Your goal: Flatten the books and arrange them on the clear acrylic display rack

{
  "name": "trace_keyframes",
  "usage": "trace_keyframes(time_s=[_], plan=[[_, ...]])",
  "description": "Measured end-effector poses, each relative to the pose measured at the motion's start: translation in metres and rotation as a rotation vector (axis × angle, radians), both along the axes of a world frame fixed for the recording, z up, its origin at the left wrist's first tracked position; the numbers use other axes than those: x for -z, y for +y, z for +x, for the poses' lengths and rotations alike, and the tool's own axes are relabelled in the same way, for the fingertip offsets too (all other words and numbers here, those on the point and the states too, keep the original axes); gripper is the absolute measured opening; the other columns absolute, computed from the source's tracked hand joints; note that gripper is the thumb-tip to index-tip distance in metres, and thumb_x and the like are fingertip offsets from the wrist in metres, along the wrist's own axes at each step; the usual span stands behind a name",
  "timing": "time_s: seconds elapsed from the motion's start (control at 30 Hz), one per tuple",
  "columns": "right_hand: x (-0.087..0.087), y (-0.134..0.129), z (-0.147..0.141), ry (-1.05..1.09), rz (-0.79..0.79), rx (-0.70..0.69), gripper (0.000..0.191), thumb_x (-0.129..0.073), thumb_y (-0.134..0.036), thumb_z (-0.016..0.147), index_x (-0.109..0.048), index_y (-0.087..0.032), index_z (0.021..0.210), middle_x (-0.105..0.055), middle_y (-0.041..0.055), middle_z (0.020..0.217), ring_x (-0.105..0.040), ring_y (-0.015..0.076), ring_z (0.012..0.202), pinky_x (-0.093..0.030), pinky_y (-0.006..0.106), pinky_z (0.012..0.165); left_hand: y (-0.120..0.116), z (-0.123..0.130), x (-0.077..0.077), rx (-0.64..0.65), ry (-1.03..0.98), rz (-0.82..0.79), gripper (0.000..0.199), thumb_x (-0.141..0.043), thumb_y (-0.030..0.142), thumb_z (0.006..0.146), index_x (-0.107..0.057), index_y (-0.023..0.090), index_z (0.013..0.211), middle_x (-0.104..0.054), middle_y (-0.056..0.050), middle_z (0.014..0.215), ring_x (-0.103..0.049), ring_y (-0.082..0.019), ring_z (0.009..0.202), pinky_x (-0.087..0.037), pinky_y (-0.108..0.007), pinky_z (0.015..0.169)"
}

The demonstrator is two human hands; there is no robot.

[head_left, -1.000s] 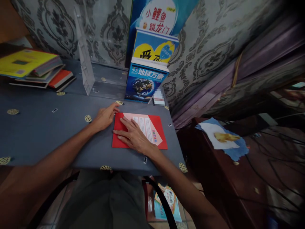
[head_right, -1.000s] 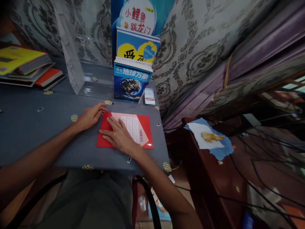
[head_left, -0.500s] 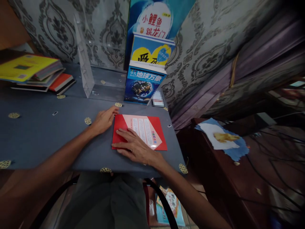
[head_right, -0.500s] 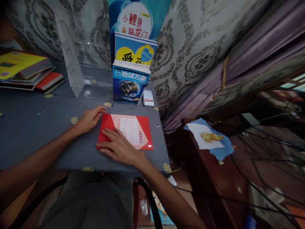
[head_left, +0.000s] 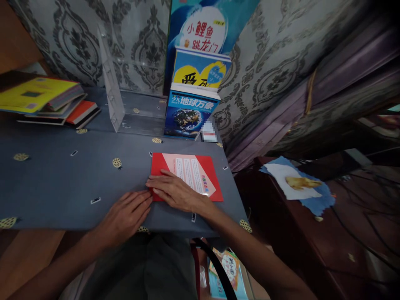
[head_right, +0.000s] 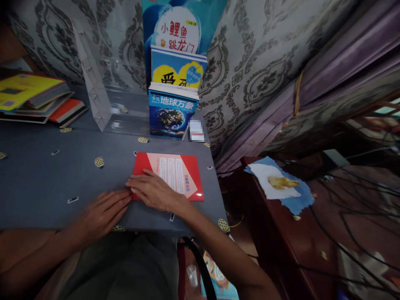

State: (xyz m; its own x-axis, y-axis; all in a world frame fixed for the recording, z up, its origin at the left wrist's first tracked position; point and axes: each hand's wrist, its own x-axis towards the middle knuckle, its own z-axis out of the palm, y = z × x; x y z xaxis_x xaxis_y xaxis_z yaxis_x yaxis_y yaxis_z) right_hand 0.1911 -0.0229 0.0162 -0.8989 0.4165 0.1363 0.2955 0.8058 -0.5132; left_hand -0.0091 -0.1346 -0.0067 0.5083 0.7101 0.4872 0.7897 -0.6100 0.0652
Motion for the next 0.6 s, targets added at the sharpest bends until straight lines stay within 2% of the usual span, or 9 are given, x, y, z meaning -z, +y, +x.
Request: trace_keyframes(time_s=[0.23, 0.33, 0.5, 0.6], plan=[[0.009, 0.039, -0.018, -0.103, 0.049, 0.089, 0.039, -0.043, -0.027, 0.108, -0.056, -0.025, 0.144, -0.056, 0.0053, 0.152, -0.045, 0.0156, 0.146, -0.027, 0.045, 0.126, 0.004, 0.006, -0.001, -0.044, -0.071, -0.042, 0.029, -0.043, 0.016, 0.103, -0.070, 0.014, 0.111, -0.076, -0.012, 0.111, -0.069, -0.023, 0.100, -0.057, -0.038, 0.085], [0.011, 0.052, -0.024, -0.119, 0.065, 0.128, 0.040, -0.043, -0.026, 0.107, -0.054, -0.022, 0.146, -0.053, 0.0069, 0.154, -0.043, 0.0162, 0.147, -0.024, 0.046, 0.127, 0.003, 0.006, 0.000, -0.032, -0.103, -0.047, 0.026, -0.044, 0.016, 0.103, -0.068, 0.013, 0.112, -0.076, -0.011, 0.110, -0.069, -0.022, 0.101, -0.057, -0.039, 0.087], [0.018, 0.053, -0.029, -0.103, 0.098, 0.155, 0.039, -0.042, -0.025, 0.107, -0.055, -0.020, 0.144, -0.051, 0.0084, 0.156, -0.037, 0.0165, 0.151, -0.022, 0.046, 0.128, 0.005, 0.006, -0.004, -0.019, -0.116, -0.076, 0.023, -0.044, 0.017, 0.103, -0.066, 0.015, 0.109, -0.074, -0.009, 0.107, -0.067, -0.022, 0.102, -0.055, -0.038, 0.089], [0.024, 0.050, -0.028, -0.058, 0.090, 0.160, 0.041, -0.039, -0.019, 0.107, -0.052, -0.019, 0.145, -0.048, 0.0095, 0.158, -0.036, 0.0172, 0.152, -0.023, 0.047, 0.127, 0.021, 0.007, -0.012, -0.011, -0.064, -0.144, 0.025, -0.043, 0.020, 0.103, -0.067, 0.017, 0.100, -0.072, -0.008, 0.100, -0.066, -0.024, 0.102, -0.054, -0.040, 0.089]])
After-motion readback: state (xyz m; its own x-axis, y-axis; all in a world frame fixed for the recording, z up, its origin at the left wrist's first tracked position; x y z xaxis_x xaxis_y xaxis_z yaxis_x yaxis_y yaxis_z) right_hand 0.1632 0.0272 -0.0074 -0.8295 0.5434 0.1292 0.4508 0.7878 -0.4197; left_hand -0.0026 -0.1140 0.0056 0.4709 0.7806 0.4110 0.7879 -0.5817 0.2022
